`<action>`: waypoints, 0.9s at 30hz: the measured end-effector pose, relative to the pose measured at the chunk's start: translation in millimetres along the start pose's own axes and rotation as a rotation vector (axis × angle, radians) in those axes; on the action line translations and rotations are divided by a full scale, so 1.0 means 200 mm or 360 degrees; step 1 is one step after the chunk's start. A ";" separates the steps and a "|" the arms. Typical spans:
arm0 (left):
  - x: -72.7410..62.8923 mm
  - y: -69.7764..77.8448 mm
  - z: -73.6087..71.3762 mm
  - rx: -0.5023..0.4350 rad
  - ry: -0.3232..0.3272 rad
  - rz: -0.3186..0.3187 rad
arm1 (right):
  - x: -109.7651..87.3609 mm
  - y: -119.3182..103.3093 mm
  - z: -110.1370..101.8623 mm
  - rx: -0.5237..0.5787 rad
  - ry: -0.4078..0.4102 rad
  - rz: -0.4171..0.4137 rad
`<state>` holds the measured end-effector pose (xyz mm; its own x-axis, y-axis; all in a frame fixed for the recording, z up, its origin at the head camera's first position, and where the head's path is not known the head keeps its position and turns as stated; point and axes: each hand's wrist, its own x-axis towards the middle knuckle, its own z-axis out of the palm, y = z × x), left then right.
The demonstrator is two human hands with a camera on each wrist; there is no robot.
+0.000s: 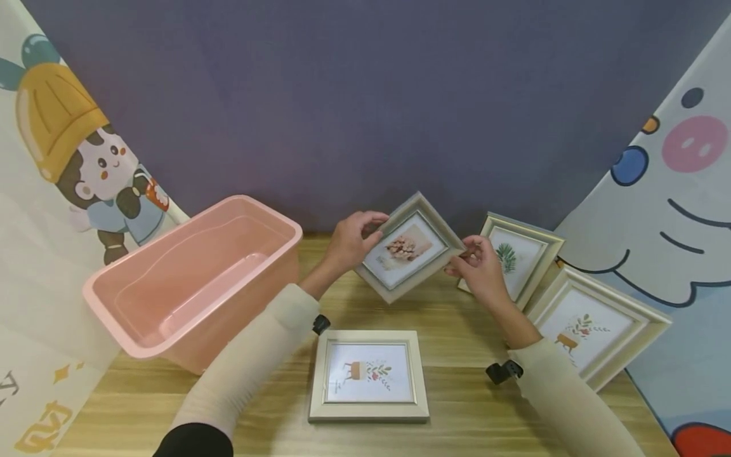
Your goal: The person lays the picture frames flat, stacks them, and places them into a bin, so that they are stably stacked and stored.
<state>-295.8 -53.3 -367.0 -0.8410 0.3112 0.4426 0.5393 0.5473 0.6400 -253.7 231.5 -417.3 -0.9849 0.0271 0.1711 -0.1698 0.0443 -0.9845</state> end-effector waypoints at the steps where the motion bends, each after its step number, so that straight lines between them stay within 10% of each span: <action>1: 0.00 0.01 -0.01 0.0039 0.0003 0.0015 | 0.00 0.01 0.00 -0.0010 -0.0007 0.0010; 16: -0.02 0.11 -0.05 0.0610 -0.0030 0.0353 | -0.06 0.13 0.01 -0.0662 -0.0196 -0.0177; 27: -0.02 0.12 -0.05 0.0708 0.0049 0.0471 | -0.09 0.17 0.06 -0.0570 -0.0228 -0.0201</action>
<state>-279.5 -50.0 -346.8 -0.6504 0.4830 0.5862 0.6774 0.7181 0.1599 -243.0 221.5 -453.5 -0.9561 -0.1390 0.2579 -0.2921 0.3840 -0.8759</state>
